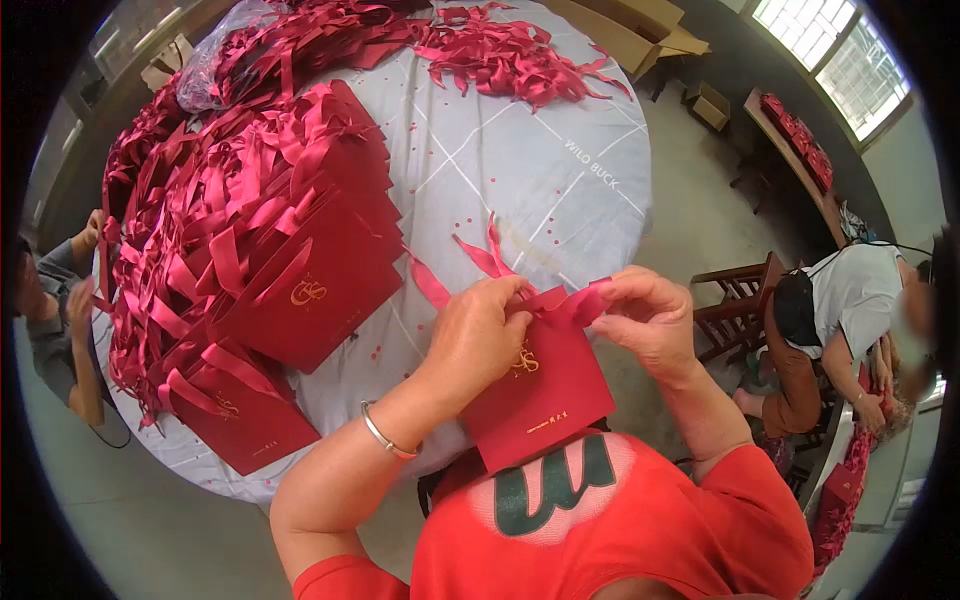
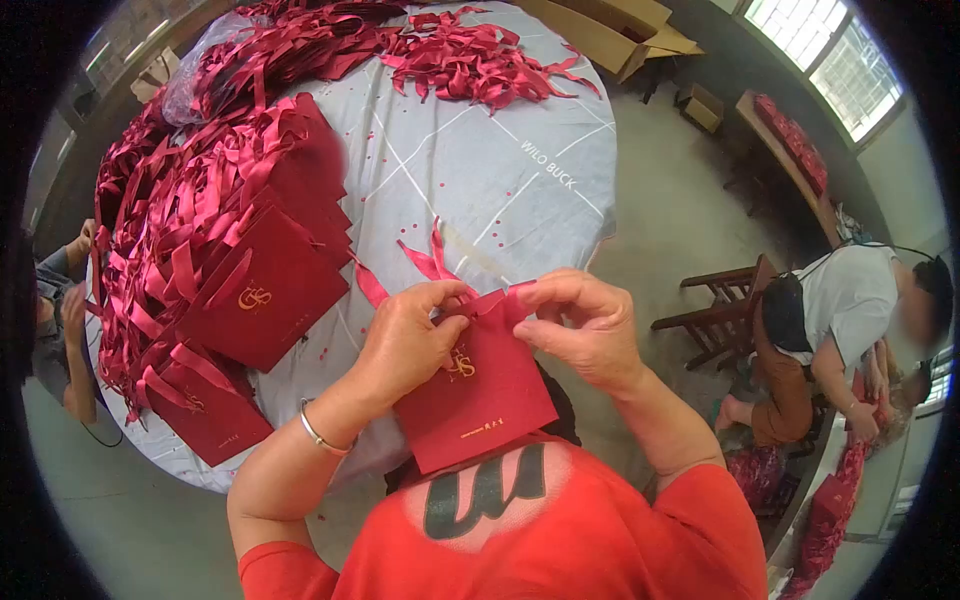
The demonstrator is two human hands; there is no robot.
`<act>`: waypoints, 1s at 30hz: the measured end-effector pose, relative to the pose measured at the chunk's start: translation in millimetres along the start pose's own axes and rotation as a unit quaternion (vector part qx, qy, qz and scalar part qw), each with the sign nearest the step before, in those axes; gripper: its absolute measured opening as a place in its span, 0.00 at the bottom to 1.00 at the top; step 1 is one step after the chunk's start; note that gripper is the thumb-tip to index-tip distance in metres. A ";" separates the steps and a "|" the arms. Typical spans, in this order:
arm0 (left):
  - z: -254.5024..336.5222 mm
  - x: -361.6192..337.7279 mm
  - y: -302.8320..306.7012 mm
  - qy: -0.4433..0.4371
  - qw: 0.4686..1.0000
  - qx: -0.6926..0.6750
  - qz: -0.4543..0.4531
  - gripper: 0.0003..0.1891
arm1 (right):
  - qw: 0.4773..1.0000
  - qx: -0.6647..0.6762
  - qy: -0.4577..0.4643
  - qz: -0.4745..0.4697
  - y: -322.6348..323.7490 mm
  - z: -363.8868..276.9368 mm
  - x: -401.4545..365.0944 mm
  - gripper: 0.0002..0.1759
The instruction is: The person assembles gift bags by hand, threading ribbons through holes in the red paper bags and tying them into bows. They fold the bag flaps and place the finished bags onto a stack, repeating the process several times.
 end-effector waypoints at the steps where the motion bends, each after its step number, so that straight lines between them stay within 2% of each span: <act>1: 2.0 0.4 1.1 0.002 1.000 0.004 0.003 0.15 | 1.000 -0.001 0.013 0.005 -1.8 -1.9 1.6 0.12; 3: 4.2 0.5 -4.3 0.000 1.000 -0.004 0.011 0.15 | 1.000 -0.015 0.024 0.008 2.1 -7.2 1.9 0.13; 5: 1.4 0.8 -4.7 -0.003 1.000 -0.015 0.018 0.12 | 0.989 0.149 -0.022 0.002 3.9 -1.6 5.6 0.11; 6: 2.2 0.5 -4.0 -0.002 1.000 -0.015 0.019 0.12 | 0.974 0.215 -0.071 -0.033 4.8 -3.2 6.1 0.10; 7: 3.7 -0.5 -2.6 -0.001 1.000 -0.011 0.021 0.11 | 0.973 0.217 -0.071 -0.033 3.5 -6.5 5.1 0.10; 9: 4.9 -0.1 -0.2 -0.001 1.000 -0.008 0.025 0.09 | 0.942 0.283 -0.170 -0.062 -1.5 -6.3 4.2 0.11; 10: 5.2 -0.1 0.7 -0.004 1.000 0.006 0.022 0.08 | 0.942 0.283 -0.170 -0.063 -2.7 -3.2 4.2 0.11; 12: 4.8 0.2 1.1 -0.008 1.000 0.020 0.021 0.07 | 0.968 0.226 -0.096 -0.059 -3.8 1.5 6.0 0.14; 16: 5.7 -0.1 2.0 -0.027 0.998 0.045 0.035 0.07 | 0.982 0.180 -0.052 -0.033 -7.0 -2.1 11.3 0.14; 18: 6.7 0.2 1.9 -0.020 0.998 0.048 0.035 0.07 | 0.998 0.011 0.055 -0.005 -12.7 -13.6 15.1 0.11; 19: 6.5 0.3 1.7 -0.019 0.998 0.050 0.034 0.07 | 0.998 0.011 0.056 -0.006 -16.0 -13.1 18.4 0.11; 21: 4.8 0.2 1.4 -0.020 0.998 0.053 0.034 0.07 | 0.990 0.011 0.137 0.025 -17.8 -14.7 24.1 0.10; 23: 4.0 0.2 1.0 -0.055 0.995 0.071 0.041 0.06 | 0.988 0.011 0.150 0.028 -19.0 -16.8 30.1 0.09; 25: 1.8 -0.4 1.1 -0.035 0.998 0.034 0.031 0.06 | 0.987 0.112 0.099 0.055 -29.1 -29.2 38.7 0.09; 26: 0.1 0.3 1.3 -0.014 1.000 -0.004 0.021 0.06 | 0.985 0.156 0.069 0.026 -31.1 -31.6 44.6 0.08; 28: -5.6 0.8 0.9 -0.032 0.999 -0.011 0.026 0.06 | 0.978 0.205 -0.026 0.011 -30.7 -32.7 52.2 0.08; 29: -6.7 0.5 1.1 -0.042 0.998 -0.021 0.029 0.06 | 0.973 0.229 -0.025 -0.018 -32.2 -29.2 56.7 0.08; 30: -0.8 -0.8 3.8 -0.035 0.998 -0.030 0.030 0.06 | 0.985 0.163 -0.055 -0.014 -32.7 -27.1 57.6 0.08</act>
Point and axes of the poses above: each hand's wrist, its own x-axis towards the middle knuckle, its own y-axis out of the back of the hand, z = x × y, the point moved 3 cm from there along x, towards the middle knuckle, and after that the axes turned 6 degrees about -y, right-handed, at the moved point
